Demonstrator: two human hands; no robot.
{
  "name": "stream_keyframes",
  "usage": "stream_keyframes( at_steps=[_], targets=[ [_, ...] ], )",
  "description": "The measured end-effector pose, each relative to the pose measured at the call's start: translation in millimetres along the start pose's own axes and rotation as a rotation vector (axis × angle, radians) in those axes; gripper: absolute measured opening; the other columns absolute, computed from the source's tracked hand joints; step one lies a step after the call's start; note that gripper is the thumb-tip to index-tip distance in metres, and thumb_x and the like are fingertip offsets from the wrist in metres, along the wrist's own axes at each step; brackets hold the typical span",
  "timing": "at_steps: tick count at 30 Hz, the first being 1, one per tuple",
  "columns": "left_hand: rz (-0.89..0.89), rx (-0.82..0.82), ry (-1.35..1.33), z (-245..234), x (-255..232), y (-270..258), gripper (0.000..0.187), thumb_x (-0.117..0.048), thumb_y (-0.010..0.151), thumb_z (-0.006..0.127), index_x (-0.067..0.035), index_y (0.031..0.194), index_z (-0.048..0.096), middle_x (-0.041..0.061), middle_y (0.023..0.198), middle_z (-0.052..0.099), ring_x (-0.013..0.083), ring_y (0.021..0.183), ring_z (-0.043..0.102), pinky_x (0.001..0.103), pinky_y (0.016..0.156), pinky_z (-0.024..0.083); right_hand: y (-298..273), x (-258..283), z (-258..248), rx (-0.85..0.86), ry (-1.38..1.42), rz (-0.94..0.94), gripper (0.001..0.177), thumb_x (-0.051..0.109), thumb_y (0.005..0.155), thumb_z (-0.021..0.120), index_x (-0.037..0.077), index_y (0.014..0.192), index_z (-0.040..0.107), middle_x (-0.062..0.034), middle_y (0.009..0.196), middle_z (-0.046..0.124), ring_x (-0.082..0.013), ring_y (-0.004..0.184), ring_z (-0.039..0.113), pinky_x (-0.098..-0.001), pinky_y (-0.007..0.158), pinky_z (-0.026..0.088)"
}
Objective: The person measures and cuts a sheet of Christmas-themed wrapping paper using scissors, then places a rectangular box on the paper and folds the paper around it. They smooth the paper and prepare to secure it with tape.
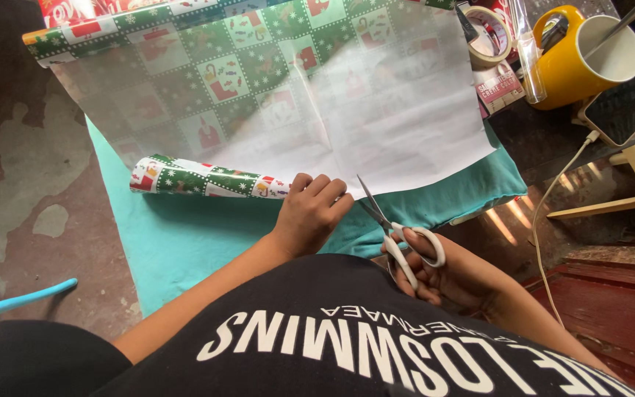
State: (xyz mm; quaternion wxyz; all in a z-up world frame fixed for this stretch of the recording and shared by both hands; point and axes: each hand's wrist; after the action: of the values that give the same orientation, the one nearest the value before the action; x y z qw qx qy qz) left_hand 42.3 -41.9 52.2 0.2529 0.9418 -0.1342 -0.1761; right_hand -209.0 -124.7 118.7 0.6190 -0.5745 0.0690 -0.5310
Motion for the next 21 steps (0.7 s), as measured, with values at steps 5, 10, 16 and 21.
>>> stream_keyframes(
  at_steps=[5, 10, 16, 21],
  targets=[
    [-0.001, -0.038, 0.023, 2.8, -3.5, -1.6, 0.006, -0.008, 0.086, 0.066, -0.011, 0.091, 0.067, 0.002, 0.096, 0.064, 0.0192, 0.090, 0.061, 0.035, 0.084, 0.043, 8.6, 8.6, 17.5, -0.045, 0.019, -0.015, 0.058, 0.057, 0.094, 0.050, 0.001, 0.110, 0.060, -0.0145, 0.054, 0.063, -0.0116, 0.030, 0.042, -0.0230, 0.028, 0.032],
    [-0.001, -0.050, 0.051, 4.9, -4.2, -5.0, 0.002, -0.010, 0.087, 0.067, -0.011, 0.089, 0.067, 0.001, 0.093, 0.064, 0.0179, 0.088, 0.060, 0.035, 0.084, 0.043, 10.3, 13.0, 25.2, -0.025, 0.000, -0.030, 0.059, 0.056, 0.096, 0.049, 0.000, 0.106, 0.060, -0.0147, 0.052, 0.063, -0.0104, 0.030, 0.043, -0.0217, 0.028, 0.032],
    [0.000, -0.055, 0.068, 8.4, -6.0, -4.2, 0.003, -0.011, 0.089, 0.067, -0.012, 0.086, 0.066, 0.000, 0.090, 0.063, 0.0170, 0.087, 0.060, 0.034, 0.082, 0.042, 12.8, 13.4, 33.2, -0.052, -0.011, -0.045, 0.059, 0.058, 0.096, 0.051, 0.000, 0.101, 0.059, -0.0139, 0.052, 0.063, -0.0095, 0.029, 0.043, -0.0212, 0.027, 0.031],
    [0.014, -0.044, 0.085, 6.2, -3.5, -4.6, 0.005, -0.011, 0.087, 0.067, -0.012, 0.083, 0.065, 0.000, 0.087, 0.062, 0.0172, 0.085, 0.059, 0.034, 0.080, 0.042, 14.6, 14.1, 36.2, -0.073, -0.025, -0.038, 0.058, 0.058, 0.094, 0.052, 0.001, 0.099, 0.059, -0.0130, 0.051, 0.062, -0.0086, 0.029, 0.041, -0.0205, 0.027, 0.029]
  ],
)
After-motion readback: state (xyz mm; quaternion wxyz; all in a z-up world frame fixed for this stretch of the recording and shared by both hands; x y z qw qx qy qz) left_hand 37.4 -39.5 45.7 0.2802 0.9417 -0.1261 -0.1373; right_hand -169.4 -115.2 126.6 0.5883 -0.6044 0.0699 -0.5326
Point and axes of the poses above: each hand's wrist, its own y-axis towards the middle knuckle, its own z-axis out of the palm, x = y × z
